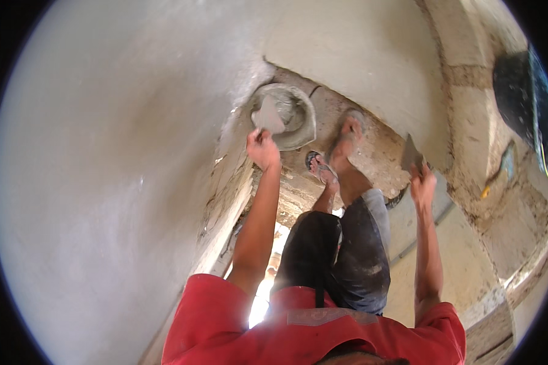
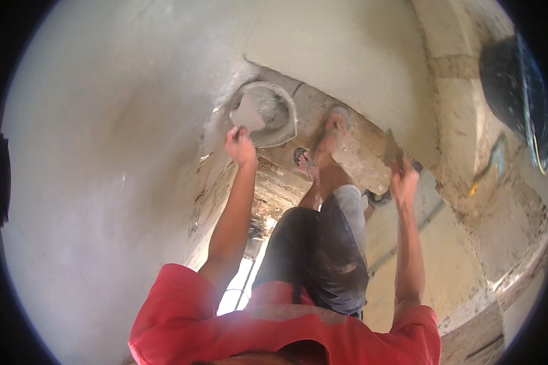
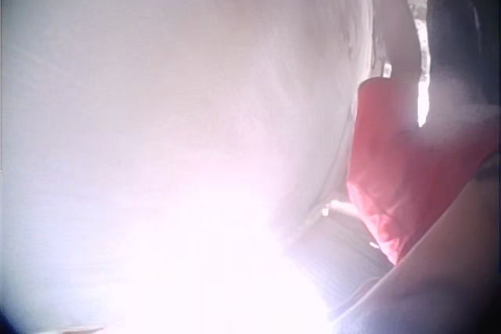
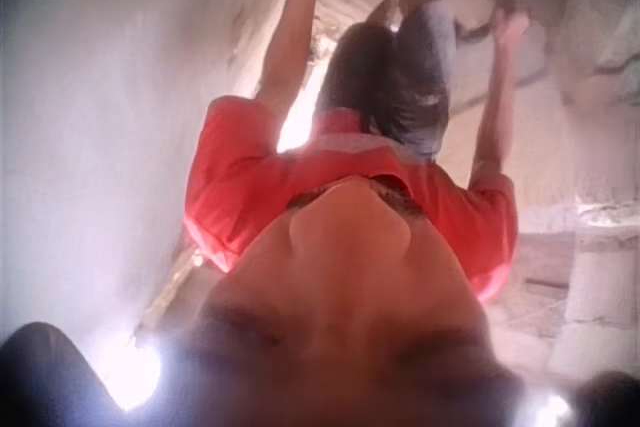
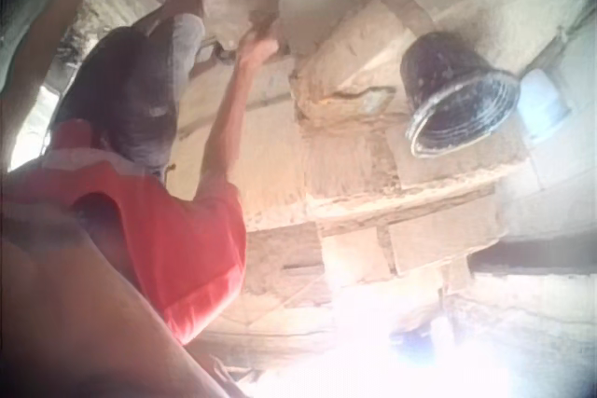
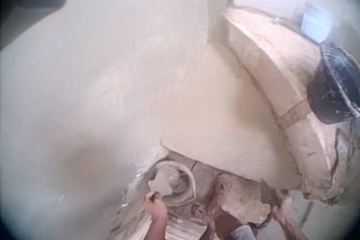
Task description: The person applies and smooths plaster onto a concrete staircase using a trowel and a smaller hand tool. They repeatedly scoop plaster from a bucket, spread it on the stair treads and risers, and smooth the surface to create an even finish.
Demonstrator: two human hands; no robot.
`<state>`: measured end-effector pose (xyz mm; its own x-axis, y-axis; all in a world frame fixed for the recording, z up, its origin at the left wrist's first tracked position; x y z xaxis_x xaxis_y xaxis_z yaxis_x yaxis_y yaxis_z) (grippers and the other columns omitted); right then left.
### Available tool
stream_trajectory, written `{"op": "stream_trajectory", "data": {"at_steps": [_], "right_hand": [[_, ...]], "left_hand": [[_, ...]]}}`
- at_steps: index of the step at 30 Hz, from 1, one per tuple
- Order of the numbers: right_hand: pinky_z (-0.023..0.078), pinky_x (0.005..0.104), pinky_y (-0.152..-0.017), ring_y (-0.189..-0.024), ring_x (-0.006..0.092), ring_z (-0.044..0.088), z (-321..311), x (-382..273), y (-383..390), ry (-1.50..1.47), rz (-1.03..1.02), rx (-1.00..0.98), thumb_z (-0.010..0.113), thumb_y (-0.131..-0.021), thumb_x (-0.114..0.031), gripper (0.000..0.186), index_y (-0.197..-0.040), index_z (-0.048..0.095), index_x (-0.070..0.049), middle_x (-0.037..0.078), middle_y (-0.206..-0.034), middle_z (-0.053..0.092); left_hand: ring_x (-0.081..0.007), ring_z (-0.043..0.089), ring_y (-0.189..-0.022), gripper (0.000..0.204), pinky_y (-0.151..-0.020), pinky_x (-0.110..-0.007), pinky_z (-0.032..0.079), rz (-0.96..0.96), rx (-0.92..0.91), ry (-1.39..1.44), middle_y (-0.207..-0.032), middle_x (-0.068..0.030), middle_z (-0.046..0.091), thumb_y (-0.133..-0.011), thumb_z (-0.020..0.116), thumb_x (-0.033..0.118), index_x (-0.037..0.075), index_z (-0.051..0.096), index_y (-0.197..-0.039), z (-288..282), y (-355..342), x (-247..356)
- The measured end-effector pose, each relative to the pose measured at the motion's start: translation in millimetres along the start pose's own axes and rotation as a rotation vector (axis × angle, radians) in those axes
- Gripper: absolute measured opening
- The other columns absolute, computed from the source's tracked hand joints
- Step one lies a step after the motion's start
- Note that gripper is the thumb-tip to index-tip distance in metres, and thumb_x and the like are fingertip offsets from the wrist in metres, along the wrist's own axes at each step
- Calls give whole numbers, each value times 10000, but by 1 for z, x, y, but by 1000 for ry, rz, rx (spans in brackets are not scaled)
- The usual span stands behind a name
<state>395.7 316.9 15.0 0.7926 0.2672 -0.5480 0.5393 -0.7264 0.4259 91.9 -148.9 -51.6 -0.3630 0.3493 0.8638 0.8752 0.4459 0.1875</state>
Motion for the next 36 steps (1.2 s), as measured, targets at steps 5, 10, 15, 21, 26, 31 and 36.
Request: {"op": "stream_trajectory", "data": {"at_steps": [5, 10, 15, 21, 26, 31, 36], "right_hand": [[538, 452, -768, -782, 376, 685, 207, -213, -49, 93, -587, -501, 602, -877, -221, 336, -1099, 683, 18, 232, -886, 707], [603, 427, -618, -649, 322, 742, 401, -236, -70, 153, 28, -783, 562, -887, -204, 317, -914, 738, 59, 221, -846, 745], [631, 348, -514, -657, 274, 751, 470, -204, -85, -57, 382, -393, 622, -930, -217, 344, -1029, 726, 95, 203, -1020, 759], [623, 421, -481, -692, 343, 737, 511, -197, -69, -354, 491, -215, 618, -947, -154, 300, -1096, 686, 98, 224, -1012, 720], [629, 446, -507, -748, 327, 710, 525, -173, -59, -602, 710, -290, 585, -976, -156, 227, -1036, 645, 55, 178, -1002, 688], [593, 565, -714, -900, 322, 696, 547, -146, -59, -806, 797, -415, 577, -984, -180, 160, -998, 658, -42, 154, -1000, 684], [479, 392, -633, -835, 202, 643, 533, -153, -67, -719, 530, -613, 754, -852, -184, 121, -951, 738, -116, 58, -865, 697]], "left_hand": [[-186, 651, -796, 114, -680, -343, 542, -394, -26, 46, -897, -101, 696, -843, 679, 59, 0, 658, -939, -53, -15, -103], [-171, 612, -855, 167, -683, -362, 514, -482, -234, 67, -930, -55, 658, -820, 667, 139, 49, 653, -960, -39, -40, -139], [-170, 590, -865, 115, -721, -372, 469, -589, -319, 131, -937, -6, 617, -796, 650, 154, 126, 621, -904, -43, -66, -168], [-168, 574, -801, 91, -679, -345, 466, -737, -459, 344, -882, -2, 599, -771, 647, 106, 122, 595, -845, -29, -64, -189], [-158, 578, -898, 120, -785, -386, 457, -776, -632, 400, -934, 21, 583, -820, 648, 125, 173, 586, -911, -9, -52, -210], [-151, 603, -980, 207, -800, -356, 460, -782, -644, 344, -1044, 30, 645, -816, 668, 156, 177, 639, -1020, -11, -42, -232], [-143, 628, -986, 303, -713, -318, 480, -788, -598, 353, -1075, 9, 653, -810, 643, 83, 147, 641, -1106, -25, -39, -225]]}}
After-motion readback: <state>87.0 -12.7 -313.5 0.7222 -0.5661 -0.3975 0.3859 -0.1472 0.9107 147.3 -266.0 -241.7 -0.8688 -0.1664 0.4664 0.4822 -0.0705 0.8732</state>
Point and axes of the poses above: each hand's wrist, its own y-axis away from the middle knuckle, its own z-axis out of the palm, x = y × z, the point moved 10 cm from there along -y, towards the middle knuckle
